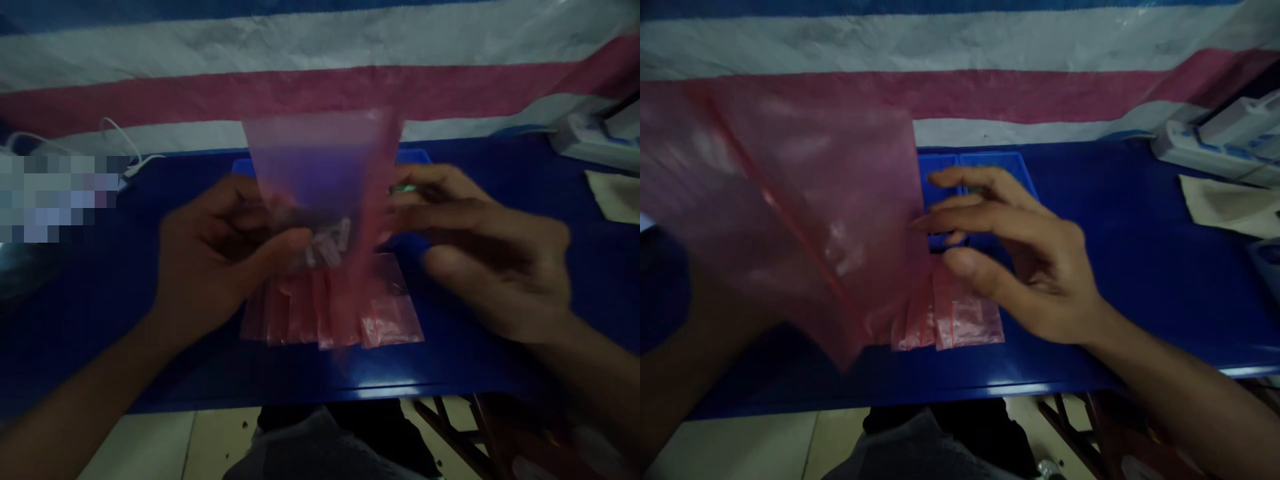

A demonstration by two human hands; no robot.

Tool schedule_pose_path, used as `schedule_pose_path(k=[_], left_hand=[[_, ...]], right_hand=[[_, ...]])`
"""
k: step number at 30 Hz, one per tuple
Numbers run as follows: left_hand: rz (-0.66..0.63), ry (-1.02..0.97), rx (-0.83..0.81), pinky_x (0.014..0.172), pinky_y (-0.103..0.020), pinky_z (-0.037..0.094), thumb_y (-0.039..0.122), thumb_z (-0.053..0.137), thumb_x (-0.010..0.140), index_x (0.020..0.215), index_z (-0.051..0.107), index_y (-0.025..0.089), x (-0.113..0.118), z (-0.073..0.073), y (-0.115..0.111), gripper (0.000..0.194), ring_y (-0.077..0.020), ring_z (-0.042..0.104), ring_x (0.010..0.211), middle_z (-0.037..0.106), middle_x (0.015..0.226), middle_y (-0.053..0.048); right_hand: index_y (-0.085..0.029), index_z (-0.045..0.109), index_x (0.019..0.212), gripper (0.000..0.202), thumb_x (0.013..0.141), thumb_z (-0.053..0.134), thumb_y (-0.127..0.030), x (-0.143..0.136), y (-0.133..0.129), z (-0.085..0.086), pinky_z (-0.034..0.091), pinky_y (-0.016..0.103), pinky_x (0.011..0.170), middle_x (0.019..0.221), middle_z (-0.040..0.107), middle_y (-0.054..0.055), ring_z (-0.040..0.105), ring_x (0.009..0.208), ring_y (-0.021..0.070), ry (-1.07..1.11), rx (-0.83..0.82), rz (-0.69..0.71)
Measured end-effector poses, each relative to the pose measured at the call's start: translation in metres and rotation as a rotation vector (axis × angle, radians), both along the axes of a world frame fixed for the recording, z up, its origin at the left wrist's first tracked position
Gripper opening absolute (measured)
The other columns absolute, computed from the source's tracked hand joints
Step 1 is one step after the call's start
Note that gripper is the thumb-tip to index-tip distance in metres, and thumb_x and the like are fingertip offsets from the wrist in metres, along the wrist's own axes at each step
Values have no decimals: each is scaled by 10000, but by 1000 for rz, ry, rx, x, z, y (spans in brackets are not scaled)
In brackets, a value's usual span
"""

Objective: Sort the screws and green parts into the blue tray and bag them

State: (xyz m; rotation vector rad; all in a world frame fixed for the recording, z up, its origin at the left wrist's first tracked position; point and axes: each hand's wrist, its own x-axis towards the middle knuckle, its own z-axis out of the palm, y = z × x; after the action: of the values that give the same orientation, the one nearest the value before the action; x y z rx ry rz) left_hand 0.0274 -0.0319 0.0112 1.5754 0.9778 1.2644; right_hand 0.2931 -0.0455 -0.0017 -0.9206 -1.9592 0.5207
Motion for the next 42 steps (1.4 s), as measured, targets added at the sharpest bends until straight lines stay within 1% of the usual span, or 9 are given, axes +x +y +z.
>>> schedule_pose_path(k=[5,10,14,19,23,26,30,36,42], left_hand=[[-134,33,-42,591,-297,689,720,870,860,992,815,246,9,5,-7,495,-226,804,693,808,828,-12],[164,197,17,650,-220,635,353,923,821,919,805,256,-9,13,7,182,-173,780,743,818,859,25],[453,394,66,670,-253,595,438,859,765,883,757,235,-39,14,34,257,-188,749,744,787,816,23],[424,801,72,927,-509,650,527,746,815,1188,775,191,-51,4,47,504,-374,759,1054,817,1031,-108],[509,1006,345,1227,-687,456,546,747,888,1424,695,133,-51,-8,46,679,-500,521,1437,718,1354,-213],[375,1057,540,1283,-602,439,524,650,1020,1488,667,236,-52,-14,47,549,-417,512,1503,702,1456,-137],[83,1048,509,1166,-542,576,584,501,1116,1330,783,289,-52,-13,44,461,-347,730,1303,807,1332,-73],[10,943,461,1121,-504,624,619,636,1057,1167,859,372,-57,-6,48,351,-319,793,1206,837,1256,-12],[-150,1078,429,1133,-535,589,399,745,966,1120,871,351,-57,2,75,204,-333,755,1265,841,1246,-29]], right_hand=[[-301,852,1164,282,965,810,-106,-15,-4,-4,645,262,677,916,838,-24,756,720,122,176,11,-2],[-331,834,1233,343,987,747,-109,-17,-4,-2,667,358,752,1058,857,16,786,815,184,215,43,-2],[-320,825,1143,288,1003,699,-103,-13,-2,-5,634,371,686,955,842,2,752,736,187,240,53,-41],[-286,794,1074,259,1009,648,-82,-13,-1,-6,623,315,701,935,820,2,771,802,168,147,59,-12],[-245,763,1104,256,1014,619,-54,-13,-1,-5,651,280,779,970,821,18,795,864,156,60,127,64],[-217,756,1138,245,1031,595,-65,-11,0,-8,639,273,701,952,819,31,786,803,154,-59,179,135],[-186,767,1008,186,1050,595,-128,-11,-1,-14,563,281,604,854,794,35,730,681,143,-218,290,179],[-180,744,932,235,1091,574,-214,-11,-1,-15,481,301,604,777,724,21,653,652,141,-321,271,228],[-191,715,907,331,1074,613,-457,-9,-3,-13,320,351,556,649,687,-7,584,516,153,-600,171,172]])
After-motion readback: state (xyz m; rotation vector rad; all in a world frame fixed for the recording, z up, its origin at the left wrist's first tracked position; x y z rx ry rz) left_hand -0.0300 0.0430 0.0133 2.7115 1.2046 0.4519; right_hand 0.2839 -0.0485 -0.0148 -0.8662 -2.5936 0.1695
